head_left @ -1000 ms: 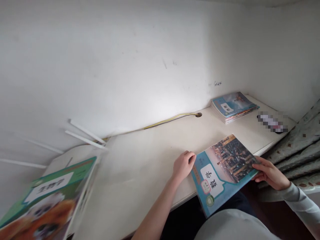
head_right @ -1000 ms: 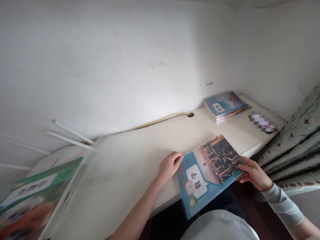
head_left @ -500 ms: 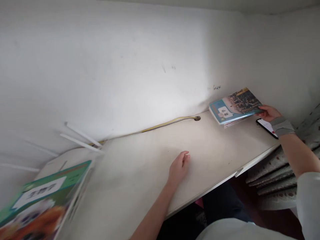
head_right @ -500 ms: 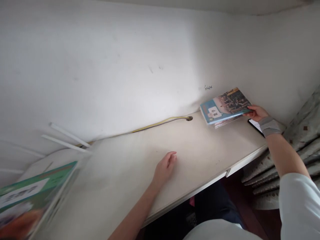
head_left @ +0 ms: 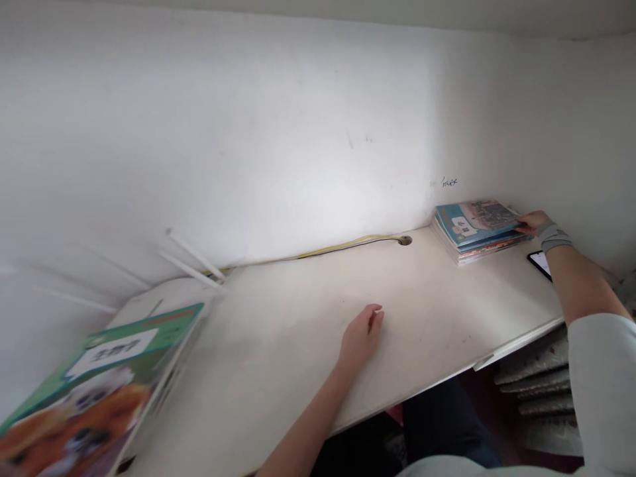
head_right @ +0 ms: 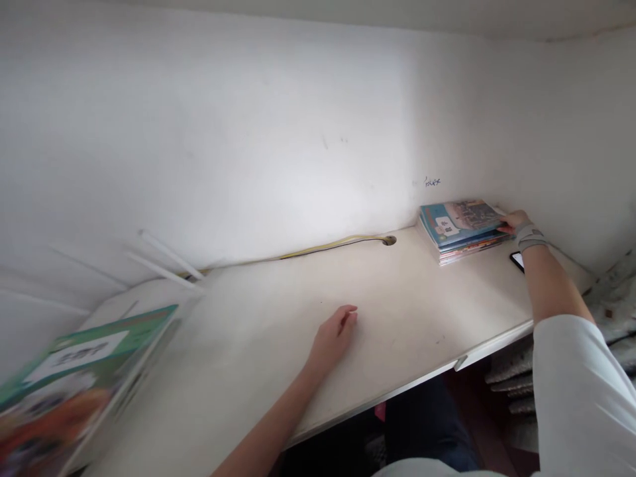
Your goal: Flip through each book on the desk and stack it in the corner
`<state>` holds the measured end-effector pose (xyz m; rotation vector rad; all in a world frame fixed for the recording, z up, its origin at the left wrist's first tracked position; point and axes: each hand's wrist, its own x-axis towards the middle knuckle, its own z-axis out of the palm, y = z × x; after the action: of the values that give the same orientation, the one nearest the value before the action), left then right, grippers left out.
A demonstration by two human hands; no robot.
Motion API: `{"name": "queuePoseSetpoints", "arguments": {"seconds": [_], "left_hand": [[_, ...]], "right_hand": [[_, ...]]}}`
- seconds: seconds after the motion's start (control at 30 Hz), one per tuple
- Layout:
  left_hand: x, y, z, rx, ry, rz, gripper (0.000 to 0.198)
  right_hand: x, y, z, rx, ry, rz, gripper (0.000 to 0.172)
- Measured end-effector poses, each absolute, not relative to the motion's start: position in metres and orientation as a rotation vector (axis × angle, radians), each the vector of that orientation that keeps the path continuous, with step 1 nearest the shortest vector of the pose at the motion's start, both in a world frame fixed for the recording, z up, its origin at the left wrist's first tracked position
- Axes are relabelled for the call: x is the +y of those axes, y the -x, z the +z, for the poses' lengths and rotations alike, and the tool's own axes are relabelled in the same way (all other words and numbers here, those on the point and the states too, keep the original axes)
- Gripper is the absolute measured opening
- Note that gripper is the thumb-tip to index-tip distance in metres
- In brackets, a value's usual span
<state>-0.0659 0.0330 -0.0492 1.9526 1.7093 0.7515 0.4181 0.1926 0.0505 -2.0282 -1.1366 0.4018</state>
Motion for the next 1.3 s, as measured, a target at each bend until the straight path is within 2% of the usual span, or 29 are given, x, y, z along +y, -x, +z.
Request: {"name": "queuePoseSetpoints", "arguments": {"seconds": [0.2, 0.4, 0.47, 0.57, 0.73, 0.87, 1.0, 1.23, 1.3], "left_hand": [[0.031, 0.063, -0.051, 1.705, -1.947, 0.767, 0.025], [0.034, 0.065, -0.048, 1.651, -2.034, 0.891, 0.018], [0.042, 0.080, -0.040, 1.731, -2.017, 0.937, 0.020], [0.057, 0.122, -0.023, 1.972, -2.085, 0.915, 0.024], [0.070, 0.200, -0.015, 2.500, -1.906, 0.414, 0.040], [0.069, 0.225, -0.028, 2.499, -1.784, 0.310, 0.034], [0.067, 0.229, -0.028, 2.467, -1.736, 0.372, 0.023], [0.051, 0.206, 0.008, 2.321, -1.654, 0.776, 0.025], [0.045, 0.176, 0.019, 2.127, -1.672, 0.906, 0.026]], "right_hand": [[0.182, -0.388, 0.051, -1.283, 2.232, 0.095, 0.050], [0.157, -0.276, 0.008, -2.172, 1.768, -0.240, 0.045], [0.138, -0.229, -0.016, -2.396, 1.655, -0.245, 0.048], [0.113, -0.174, -0.048, -2.585, 1.642, -0.052, 0.056], [0.099, -0.138, -0.068, -2.549, 1.668, 0.014, 0.053], [0.100, -0.137, -0.073, -2.515, 1.647, -0.055, 0.051], [0.100, -0.139, -0.076, -2.502, 1.626, -0.072, 0.049], [0.102, -0.139, -0.075, -2.449, 1.531, -0.023, 0.045], [0.091, -0.132, -0.069, -2.408, 1.371, 0.008, 0.052]]}}
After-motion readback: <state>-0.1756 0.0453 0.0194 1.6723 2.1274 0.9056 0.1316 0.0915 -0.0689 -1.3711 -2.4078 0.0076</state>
